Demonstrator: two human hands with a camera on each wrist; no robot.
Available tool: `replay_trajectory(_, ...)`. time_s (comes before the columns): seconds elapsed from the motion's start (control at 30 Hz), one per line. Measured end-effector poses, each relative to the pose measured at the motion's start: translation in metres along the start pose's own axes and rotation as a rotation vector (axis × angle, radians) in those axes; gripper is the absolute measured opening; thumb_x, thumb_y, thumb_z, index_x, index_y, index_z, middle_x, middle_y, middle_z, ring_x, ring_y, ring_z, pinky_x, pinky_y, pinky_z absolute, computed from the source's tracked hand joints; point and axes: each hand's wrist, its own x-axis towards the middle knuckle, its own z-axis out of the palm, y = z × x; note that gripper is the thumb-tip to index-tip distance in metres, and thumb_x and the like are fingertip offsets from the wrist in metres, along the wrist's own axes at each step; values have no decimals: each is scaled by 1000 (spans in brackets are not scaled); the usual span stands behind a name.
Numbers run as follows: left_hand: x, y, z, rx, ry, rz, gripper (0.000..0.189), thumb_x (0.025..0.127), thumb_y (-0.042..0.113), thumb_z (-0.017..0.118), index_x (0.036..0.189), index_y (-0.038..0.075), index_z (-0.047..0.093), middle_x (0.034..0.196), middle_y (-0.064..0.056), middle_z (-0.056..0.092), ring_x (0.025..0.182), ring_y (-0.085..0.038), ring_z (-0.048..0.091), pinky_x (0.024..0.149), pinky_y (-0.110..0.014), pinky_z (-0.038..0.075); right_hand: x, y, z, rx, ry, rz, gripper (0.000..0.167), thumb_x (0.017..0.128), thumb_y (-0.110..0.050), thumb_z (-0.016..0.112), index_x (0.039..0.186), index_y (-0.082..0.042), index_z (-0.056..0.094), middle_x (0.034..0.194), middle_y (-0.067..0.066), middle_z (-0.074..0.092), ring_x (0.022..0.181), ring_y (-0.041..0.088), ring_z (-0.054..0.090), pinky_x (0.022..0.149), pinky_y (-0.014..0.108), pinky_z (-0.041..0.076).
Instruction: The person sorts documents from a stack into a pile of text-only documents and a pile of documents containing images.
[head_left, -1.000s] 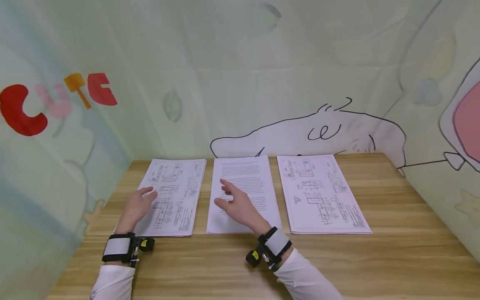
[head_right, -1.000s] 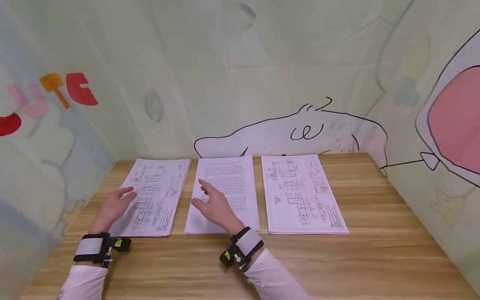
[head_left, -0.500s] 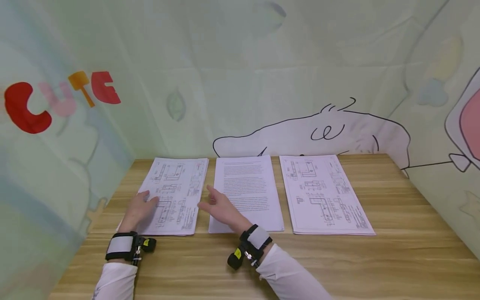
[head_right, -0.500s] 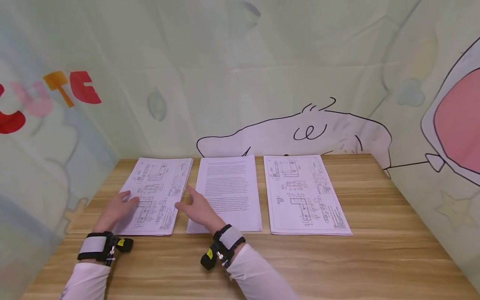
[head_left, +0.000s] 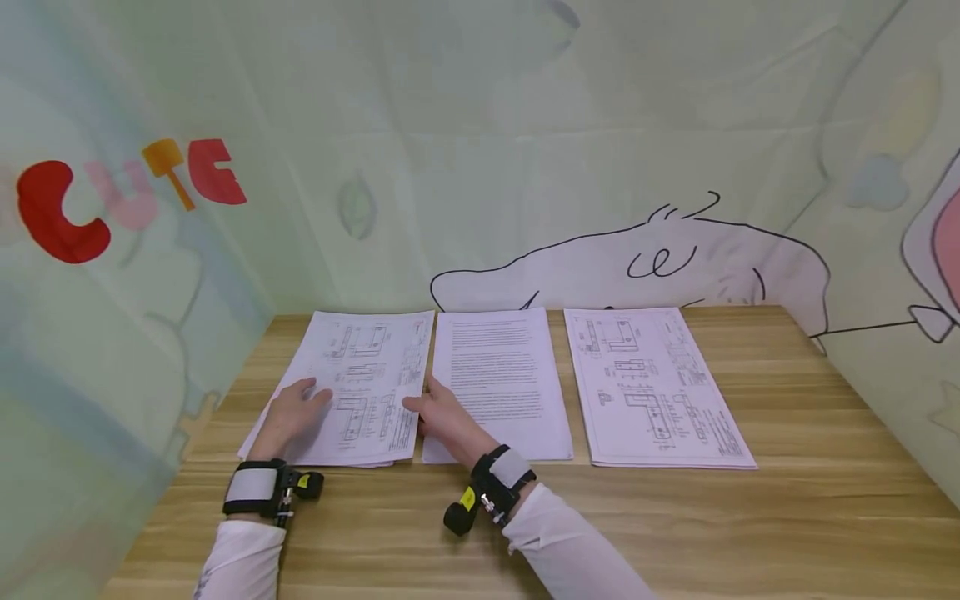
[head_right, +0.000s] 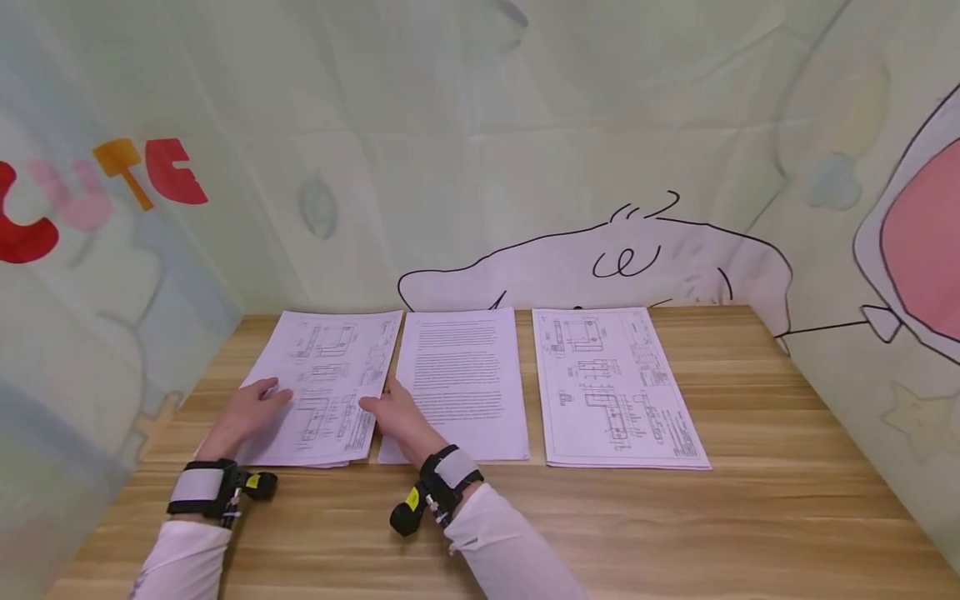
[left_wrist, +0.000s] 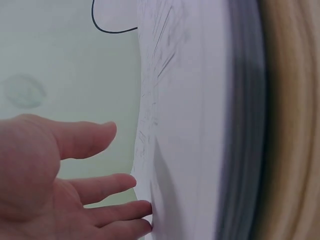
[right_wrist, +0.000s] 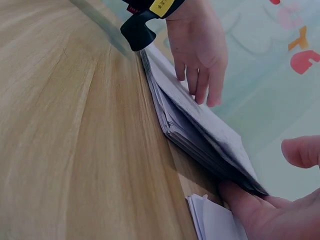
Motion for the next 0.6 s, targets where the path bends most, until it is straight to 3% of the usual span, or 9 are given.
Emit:
replay_trajectory(0.13,-2,6,4,3,-6,15,66,103,33,41,152,-8,25,157,-34,23,147,-51,20,119,-60,25,1,4,0,-11,44,0,62,100,-17,48,157,-13,25,140,8,57,119,17,61,105,35,45)
replay_trajectory(0.37,-3,14,10,15,-4,38,64,103,33,43,151,-7,31,155,-33,32,144,-49,31,115,-59,32,4,10,-3,-1,181,11,54,95,-7,48,148,-9,41,125,11,63,105,19,63,85,27,48)
replay_trajectory(0.6,-3,15,12,4,4,49,64,102,34,43,151,-6,31,154,-32,33,144,-47,33,115,-58,34,4,10,-6,4,280,21,53,94,-6,48,147,-7,45,129,10,62,105,18,60,88,28,47)
